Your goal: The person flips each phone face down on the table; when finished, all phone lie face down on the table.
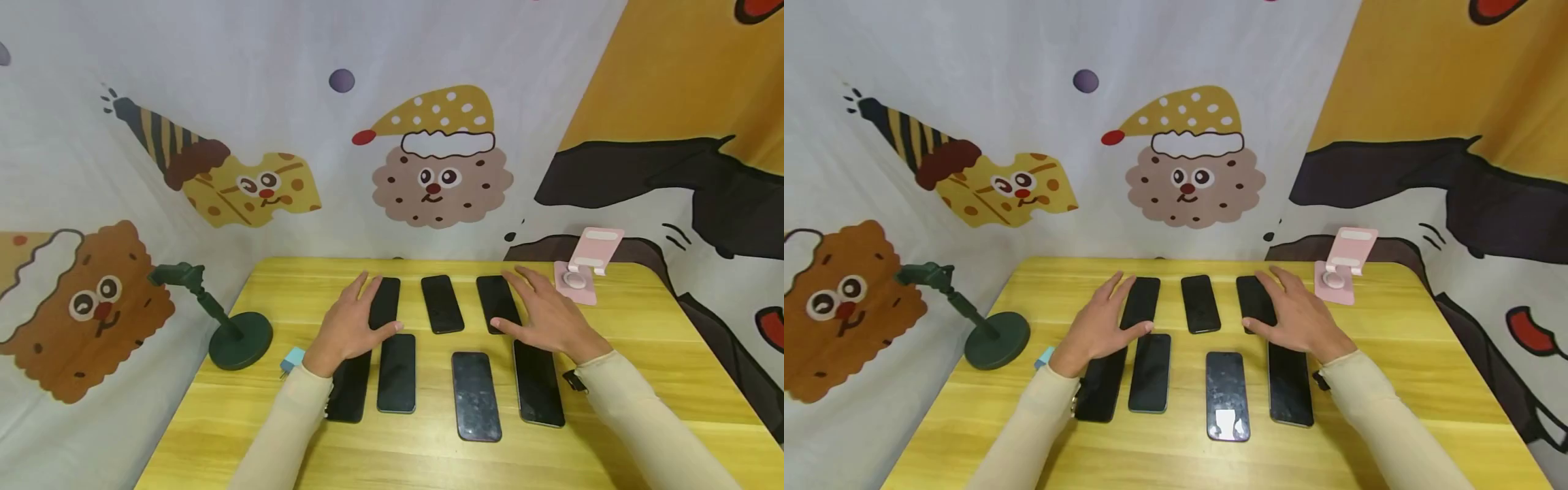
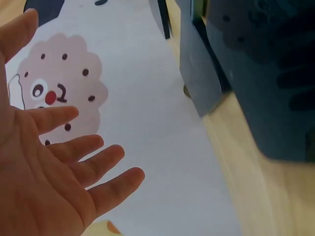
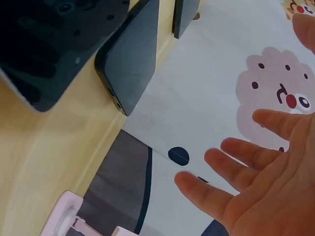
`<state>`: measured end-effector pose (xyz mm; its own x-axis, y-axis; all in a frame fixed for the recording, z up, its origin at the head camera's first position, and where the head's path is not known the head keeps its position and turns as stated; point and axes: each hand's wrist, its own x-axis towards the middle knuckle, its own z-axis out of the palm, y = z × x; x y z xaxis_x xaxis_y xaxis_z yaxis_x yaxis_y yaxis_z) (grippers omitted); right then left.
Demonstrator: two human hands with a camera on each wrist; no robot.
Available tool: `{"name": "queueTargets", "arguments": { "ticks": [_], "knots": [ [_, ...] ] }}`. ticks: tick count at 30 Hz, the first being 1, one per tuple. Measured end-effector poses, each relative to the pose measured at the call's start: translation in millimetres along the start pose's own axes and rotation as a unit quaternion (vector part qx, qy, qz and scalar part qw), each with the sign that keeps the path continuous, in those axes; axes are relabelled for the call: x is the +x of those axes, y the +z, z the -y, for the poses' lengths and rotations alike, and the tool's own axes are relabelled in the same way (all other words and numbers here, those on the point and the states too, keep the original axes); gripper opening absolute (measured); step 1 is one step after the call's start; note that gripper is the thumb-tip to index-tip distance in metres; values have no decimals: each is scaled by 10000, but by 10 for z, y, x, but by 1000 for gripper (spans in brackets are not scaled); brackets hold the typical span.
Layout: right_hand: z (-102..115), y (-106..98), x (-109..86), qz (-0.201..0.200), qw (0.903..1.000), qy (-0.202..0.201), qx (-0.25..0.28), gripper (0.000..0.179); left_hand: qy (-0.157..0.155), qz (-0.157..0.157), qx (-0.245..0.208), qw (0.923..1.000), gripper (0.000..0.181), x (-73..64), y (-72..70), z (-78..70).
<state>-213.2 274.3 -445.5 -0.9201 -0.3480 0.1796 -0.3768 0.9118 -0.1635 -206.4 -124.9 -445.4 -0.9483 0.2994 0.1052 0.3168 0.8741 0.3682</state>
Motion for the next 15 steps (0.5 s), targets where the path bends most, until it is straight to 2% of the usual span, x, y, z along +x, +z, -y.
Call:
{"name": "queueTargets", "arguments": {
  "ticks": [8, 15],
  "knots": [
    [-54, -2, -182, -135, 9991, -10, 403, 92, 347, -65, -532, 9980, 93, -3, 111, -162],
    [-126, 27, -343, -238, 9975, 4, 673, 82, 548, 92, -988, 9936, 84, 21, 211, -300]
  ]
}}
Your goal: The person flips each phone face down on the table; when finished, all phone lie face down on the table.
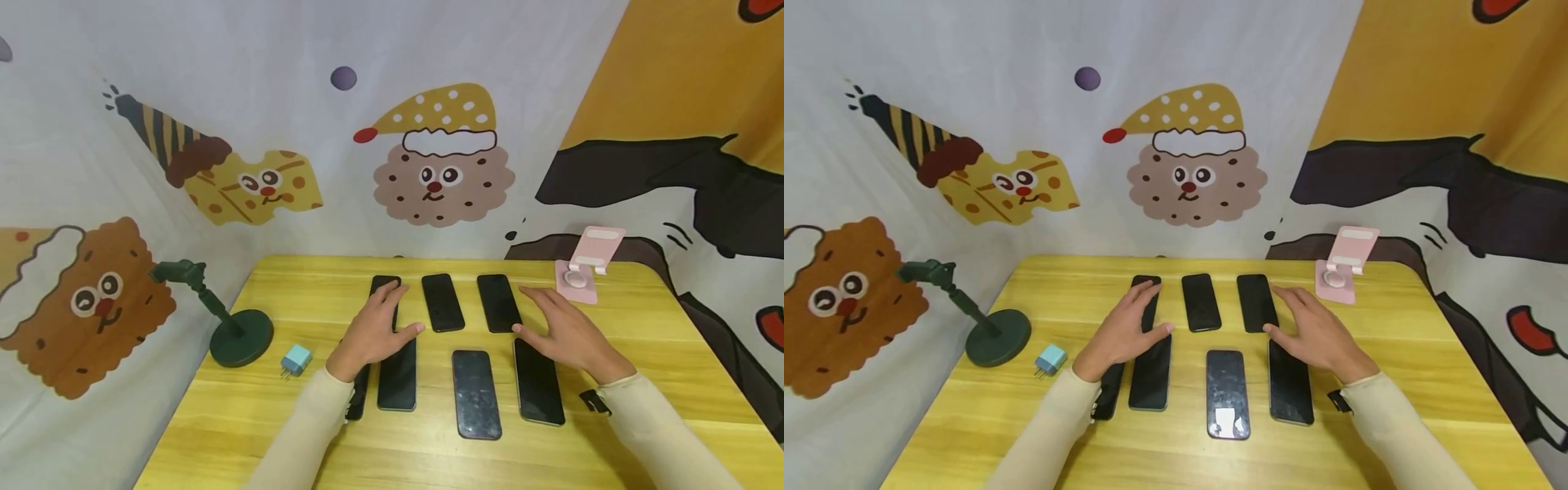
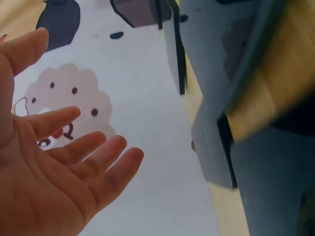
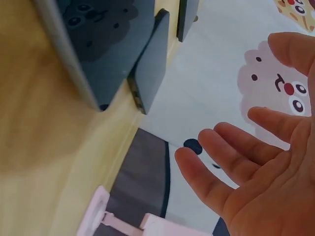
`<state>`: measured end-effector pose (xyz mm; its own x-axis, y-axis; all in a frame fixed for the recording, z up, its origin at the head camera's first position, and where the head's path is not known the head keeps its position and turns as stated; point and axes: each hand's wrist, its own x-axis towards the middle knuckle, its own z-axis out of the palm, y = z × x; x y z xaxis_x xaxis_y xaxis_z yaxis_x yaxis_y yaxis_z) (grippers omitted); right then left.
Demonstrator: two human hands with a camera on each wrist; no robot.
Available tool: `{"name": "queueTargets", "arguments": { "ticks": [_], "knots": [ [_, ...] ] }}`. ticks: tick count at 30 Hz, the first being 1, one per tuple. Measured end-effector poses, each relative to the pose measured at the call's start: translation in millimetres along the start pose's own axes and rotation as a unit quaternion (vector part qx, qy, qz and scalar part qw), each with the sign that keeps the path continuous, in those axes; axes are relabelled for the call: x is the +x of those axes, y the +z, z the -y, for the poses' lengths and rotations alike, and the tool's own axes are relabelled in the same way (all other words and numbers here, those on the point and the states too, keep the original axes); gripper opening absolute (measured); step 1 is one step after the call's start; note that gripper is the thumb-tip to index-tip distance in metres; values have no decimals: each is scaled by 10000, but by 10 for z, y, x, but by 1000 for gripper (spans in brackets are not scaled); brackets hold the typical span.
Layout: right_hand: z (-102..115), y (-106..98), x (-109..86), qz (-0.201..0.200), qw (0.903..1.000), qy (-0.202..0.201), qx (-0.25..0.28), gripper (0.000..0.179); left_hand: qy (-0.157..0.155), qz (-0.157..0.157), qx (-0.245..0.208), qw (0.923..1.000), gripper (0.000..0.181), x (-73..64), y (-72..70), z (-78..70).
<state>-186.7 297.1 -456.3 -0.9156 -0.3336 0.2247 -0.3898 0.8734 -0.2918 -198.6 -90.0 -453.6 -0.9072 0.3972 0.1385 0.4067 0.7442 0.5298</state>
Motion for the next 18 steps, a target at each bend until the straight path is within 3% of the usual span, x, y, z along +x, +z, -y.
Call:
{"name": "queueTargets", "arguments": {
  "ticks": [6, 18],
  "knots": [
    [-39, -7, -133, 123, 9993, 195, 293, 77, 185, 50, -288, 9994, 76, 18, 108, -102],
    [-108, 88, -446, 93, 9910, 444, 1256, 64, 345, 644, -1081, 9915, 67, 50, 388, -399]
  ]
}}
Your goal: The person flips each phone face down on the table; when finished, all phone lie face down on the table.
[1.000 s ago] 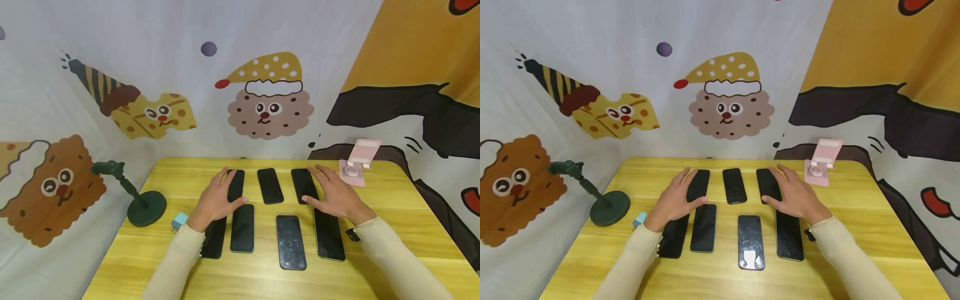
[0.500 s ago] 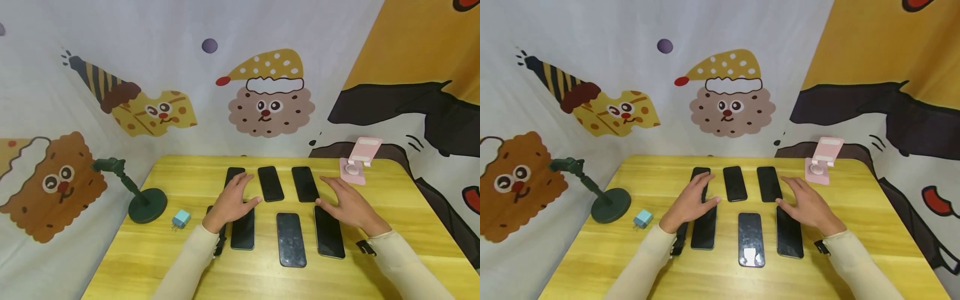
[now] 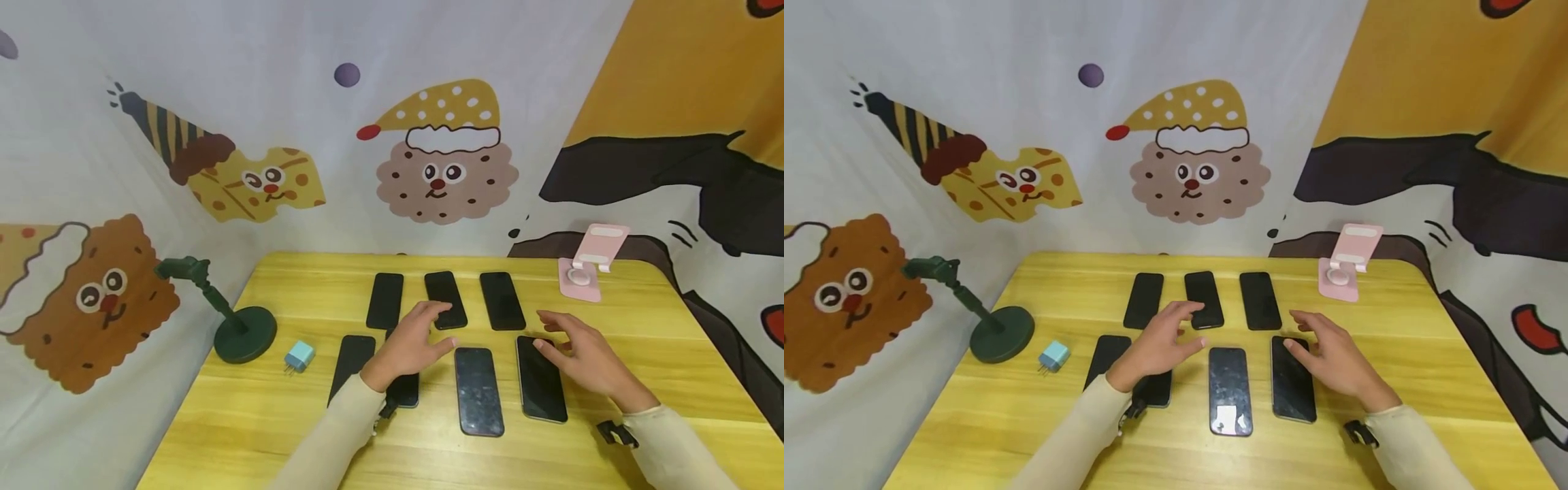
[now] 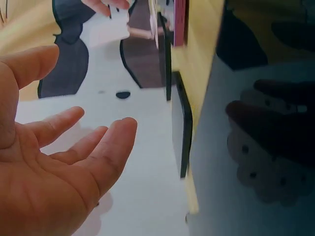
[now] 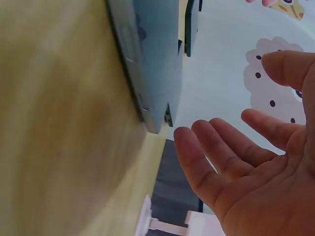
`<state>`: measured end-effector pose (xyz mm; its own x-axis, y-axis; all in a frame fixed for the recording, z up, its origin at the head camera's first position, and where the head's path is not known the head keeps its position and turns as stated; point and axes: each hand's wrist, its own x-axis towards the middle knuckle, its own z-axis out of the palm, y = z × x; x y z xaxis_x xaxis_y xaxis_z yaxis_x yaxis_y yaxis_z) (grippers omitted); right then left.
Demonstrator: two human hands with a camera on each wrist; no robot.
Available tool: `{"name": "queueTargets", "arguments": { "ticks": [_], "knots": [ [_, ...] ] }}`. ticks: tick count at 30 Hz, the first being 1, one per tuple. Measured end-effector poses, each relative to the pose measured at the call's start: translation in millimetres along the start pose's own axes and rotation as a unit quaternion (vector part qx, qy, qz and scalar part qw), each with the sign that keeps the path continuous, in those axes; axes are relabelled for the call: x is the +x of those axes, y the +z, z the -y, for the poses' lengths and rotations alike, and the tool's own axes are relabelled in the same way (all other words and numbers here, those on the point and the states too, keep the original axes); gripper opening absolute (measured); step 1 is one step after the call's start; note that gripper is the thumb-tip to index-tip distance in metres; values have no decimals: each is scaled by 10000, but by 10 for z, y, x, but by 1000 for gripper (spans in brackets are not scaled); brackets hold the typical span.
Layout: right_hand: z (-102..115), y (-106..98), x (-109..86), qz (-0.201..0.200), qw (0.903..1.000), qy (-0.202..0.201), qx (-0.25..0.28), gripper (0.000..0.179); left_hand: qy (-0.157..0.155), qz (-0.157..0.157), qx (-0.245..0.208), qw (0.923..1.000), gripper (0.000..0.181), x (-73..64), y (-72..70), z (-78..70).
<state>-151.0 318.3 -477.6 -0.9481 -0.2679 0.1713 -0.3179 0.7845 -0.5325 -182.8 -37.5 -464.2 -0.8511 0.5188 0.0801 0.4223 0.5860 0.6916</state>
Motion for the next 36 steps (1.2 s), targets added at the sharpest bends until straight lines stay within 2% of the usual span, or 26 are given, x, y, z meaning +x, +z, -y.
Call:
{"name": "queueTargets", "arguments": {
  "ticks": [7, 11, 14, 22, 26, 31, 36],
  "knots": [
    [-52, 52, -130, -157, 9989, 257, 348, 55, -104, 421, -789, 9959, 65, 48, 199, -117],
    [-78, 64, -176, -129, 9978, 469, 445, 53, -287, 529, -1475, 9872, 62, 61, 315, -166],
    [-90, 61, -212, -54, 9965, 669, 504, 53, -425, 525, -1825, 9809, 60, 68, 413, -190],
    [-149, 84, -318, 217, 9886, 1149, 948, 57, -453, 539, -2063, 9759, 58, 110, 682, -280],
    [-193, 95, -370, 299, 9839, 1270, 1223, 59, -583, 629, -2197, 9718, 58, 137, 776, -336],
    [-207, 104, -407, 511, 9696, 1466, 1889, 62, -871, 747, -2208, 9685, 56, 179, 836, -399],
    [-200, 102, -416, 720, 9544, 1692, 2351, 64, -1208, 790, -2573, 9555, 57, 204, 881, -493]
  ]
}}
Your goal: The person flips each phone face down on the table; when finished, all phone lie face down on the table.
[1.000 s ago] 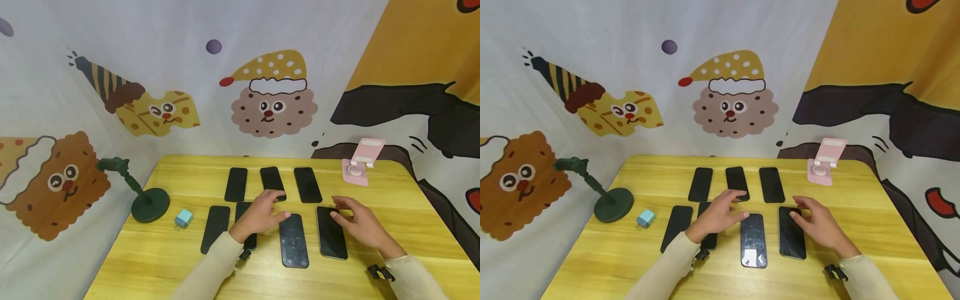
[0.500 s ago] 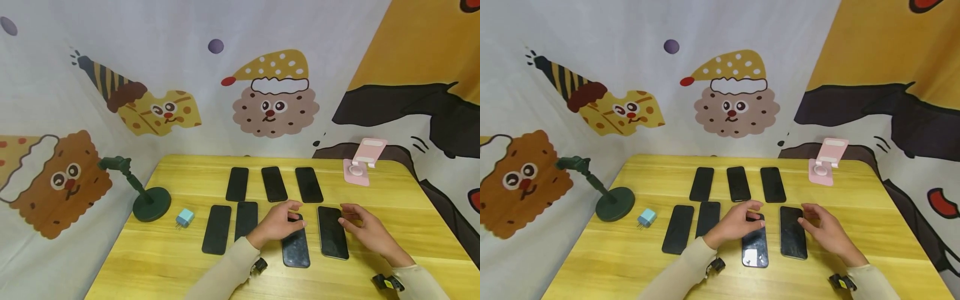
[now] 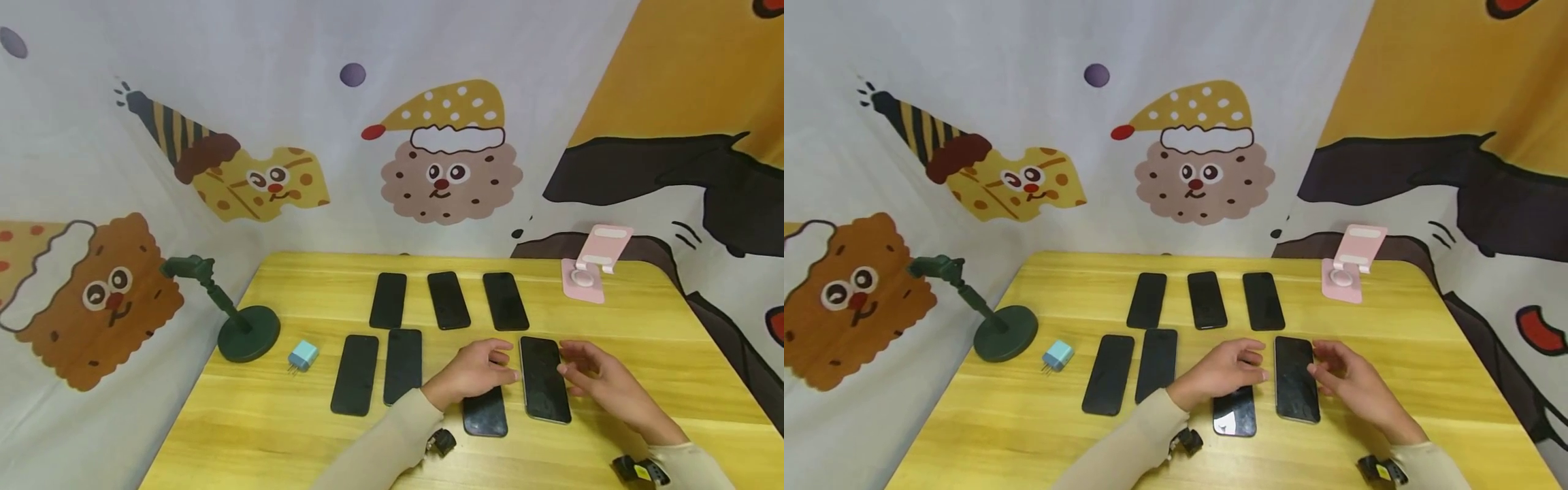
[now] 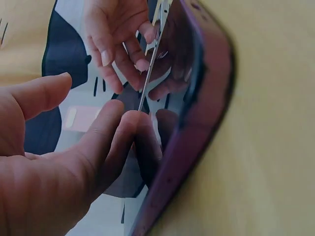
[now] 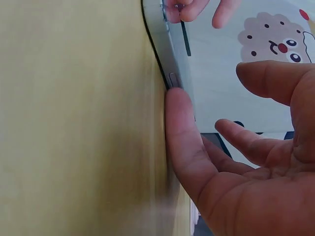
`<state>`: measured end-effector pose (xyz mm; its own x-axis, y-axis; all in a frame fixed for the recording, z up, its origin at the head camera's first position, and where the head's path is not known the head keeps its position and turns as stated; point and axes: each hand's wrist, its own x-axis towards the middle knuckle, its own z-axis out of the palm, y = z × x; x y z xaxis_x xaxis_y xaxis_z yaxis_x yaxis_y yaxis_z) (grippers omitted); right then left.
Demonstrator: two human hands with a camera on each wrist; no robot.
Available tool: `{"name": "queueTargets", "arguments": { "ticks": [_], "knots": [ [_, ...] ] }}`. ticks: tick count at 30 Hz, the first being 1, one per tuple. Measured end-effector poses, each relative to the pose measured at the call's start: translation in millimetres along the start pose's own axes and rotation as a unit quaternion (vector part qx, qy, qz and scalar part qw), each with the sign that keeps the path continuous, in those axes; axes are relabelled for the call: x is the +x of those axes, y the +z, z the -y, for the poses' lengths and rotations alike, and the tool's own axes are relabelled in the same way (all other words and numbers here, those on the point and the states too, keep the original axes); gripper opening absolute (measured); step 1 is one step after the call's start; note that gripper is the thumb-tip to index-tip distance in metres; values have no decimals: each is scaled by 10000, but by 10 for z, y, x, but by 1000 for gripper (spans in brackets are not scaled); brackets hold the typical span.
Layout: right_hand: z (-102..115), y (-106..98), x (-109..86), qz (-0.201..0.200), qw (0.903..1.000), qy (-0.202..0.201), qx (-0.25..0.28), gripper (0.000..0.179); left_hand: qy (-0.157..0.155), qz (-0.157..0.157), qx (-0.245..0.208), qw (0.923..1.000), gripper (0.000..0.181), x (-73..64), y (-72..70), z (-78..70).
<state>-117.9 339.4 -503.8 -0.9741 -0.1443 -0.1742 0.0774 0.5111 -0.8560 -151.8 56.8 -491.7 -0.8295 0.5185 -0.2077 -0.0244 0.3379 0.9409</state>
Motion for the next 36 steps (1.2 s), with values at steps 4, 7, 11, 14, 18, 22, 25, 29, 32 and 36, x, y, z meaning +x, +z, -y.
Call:
{"name": "queueTargets", "arguments": {
  "ticks": [4, 7, 11, 14, 18, 22, 25, 29, 32, 36],
  "knots": [
    [-12, -4, -1, 75, 9998, 86, 177, 65, -204, 148, -370, 9990, 61, 15, 51, -35],
    [-22, -3, -4, 162, 9993, 145, 302, 65, -328, 394, -724, 9961, 65, 23, 82, -30],
    [-26, 8, -1, 237, 9989, 217, 331, 66, -389, 539, -1120, 9915, 71, 38, 117, -1],
    [-10, 20, 16, 236, 9991, 266, 238, 67, -376, 475, -1297, 9897, 73, 52, 129, 4],
    [42, 26, 41, 161, 9993, 343, 11, 70, -390, 247, -1257, 9910, 70, 65, 152, -29],
    [87, 12, 43, 120, 9990, 373, -219, 72, -457, 56, -1129, 9925, 68, 79, 195, -63],
    [110, 5, 47, 112, 9988, 402, -257, 73, -473, 3, -1313, 9902, 72, 91, 214, -62],
    [120, 10, 55, 76, 9995, 282, -129, 70, -450, -46, -1674, 9849, 76, 112, 228, -48],
    [121, 26, 45, 44, 9998, 172, 55, 65, -339, 111, -2118, 9767, 72, 137, 258, -48],
    [130, 69, 7, 66, 9996, 124, 243, 63, -155, 295, -2769, 9603, 66, 180, 327, -48]
  ]
}}
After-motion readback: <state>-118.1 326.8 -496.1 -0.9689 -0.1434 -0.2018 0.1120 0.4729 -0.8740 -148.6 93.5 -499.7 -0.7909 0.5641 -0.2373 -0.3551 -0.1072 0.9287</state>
